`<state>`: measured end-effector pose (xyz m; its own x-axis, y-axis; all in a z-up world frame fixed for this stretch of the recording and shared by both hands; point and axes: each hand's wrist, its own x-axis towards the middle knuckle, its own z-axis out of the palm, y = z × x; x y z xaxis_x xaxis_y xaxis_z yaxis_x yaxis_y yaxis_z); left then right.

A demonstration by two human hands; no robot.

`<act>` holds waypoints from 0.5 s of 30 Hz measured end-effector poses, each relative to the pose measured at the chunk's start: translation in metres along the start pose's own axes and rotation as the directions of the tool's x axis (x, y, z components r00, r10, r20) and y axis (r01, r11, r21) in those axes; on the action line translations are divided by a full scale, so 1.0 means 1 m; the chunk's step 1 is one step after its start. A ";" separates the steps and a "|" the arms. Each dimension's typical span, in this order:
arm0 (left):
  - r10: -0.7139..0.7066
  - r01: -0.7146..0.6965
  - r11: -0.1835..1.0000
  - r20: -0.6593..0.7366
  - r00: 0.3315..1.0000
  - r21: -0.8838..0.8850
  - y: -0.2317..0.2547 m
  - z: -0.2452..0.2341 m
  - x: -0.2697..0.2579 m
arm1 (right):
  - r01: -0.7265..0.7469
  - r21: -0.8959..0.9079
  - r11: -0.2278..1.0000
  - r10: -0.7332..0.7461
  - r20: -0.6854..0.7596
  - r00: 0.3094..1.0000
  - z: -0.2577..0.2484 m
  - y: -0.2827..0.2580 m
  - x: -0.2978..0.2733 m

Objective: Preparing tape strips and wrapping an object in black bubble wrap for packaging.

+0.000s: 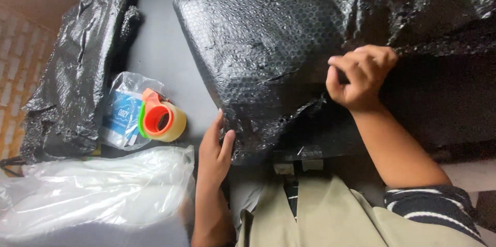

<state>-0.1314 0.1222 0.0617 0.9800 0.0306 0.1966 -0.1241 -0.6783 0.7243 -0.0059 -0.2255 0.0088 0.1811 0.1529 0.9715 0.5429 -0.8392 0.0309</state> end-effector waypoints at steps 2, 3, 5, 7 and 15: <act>0.014 -0.013 0.990 0.009 1.000 -0.139 -0.023 0.004 -0.014 | 0.070 0.097 0.993 -0.068 -0.027 0.997 -0.004 -0.024 0.007; -0.041 0.034 0.970 -0.023 0.999 -0.240 -0.036 0.008 -0.019 | 0.117 0.244 0.963 -0.120 -0.002 0.993 -0.005 -0.042 0.012; -0.101 0.078 0.937 -0.051 0.994 -0.339 -0.065 0.015 -0.029 | 0.157 0.391 0.907 -0.176 0.013 0.984 -0.009 -0.073 0.024; -0.196 0.145 0.858 -0.054 0.979 -0.493 -0.096 0.021 -0.042 | 0.127 0.624 0.771 -0.267 0.137 0.954 -0.016 -0.103 0.038; -0.144 0.026 0.708 -0.108 0.984 -0.706 -0.099 0.046 -0.046 | 0.191 0.495 0.848 -0.475 0.547 0.689 0.005 -0.136 0.017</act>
<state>-0.1570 0.1539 -0.0491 0.9652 0.2067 0.1602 -0.1717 0.0391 0.9844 -0.0724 -0.1065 0.0201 0.3159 0.7895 0.5262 0.9007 -0.4239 0.0952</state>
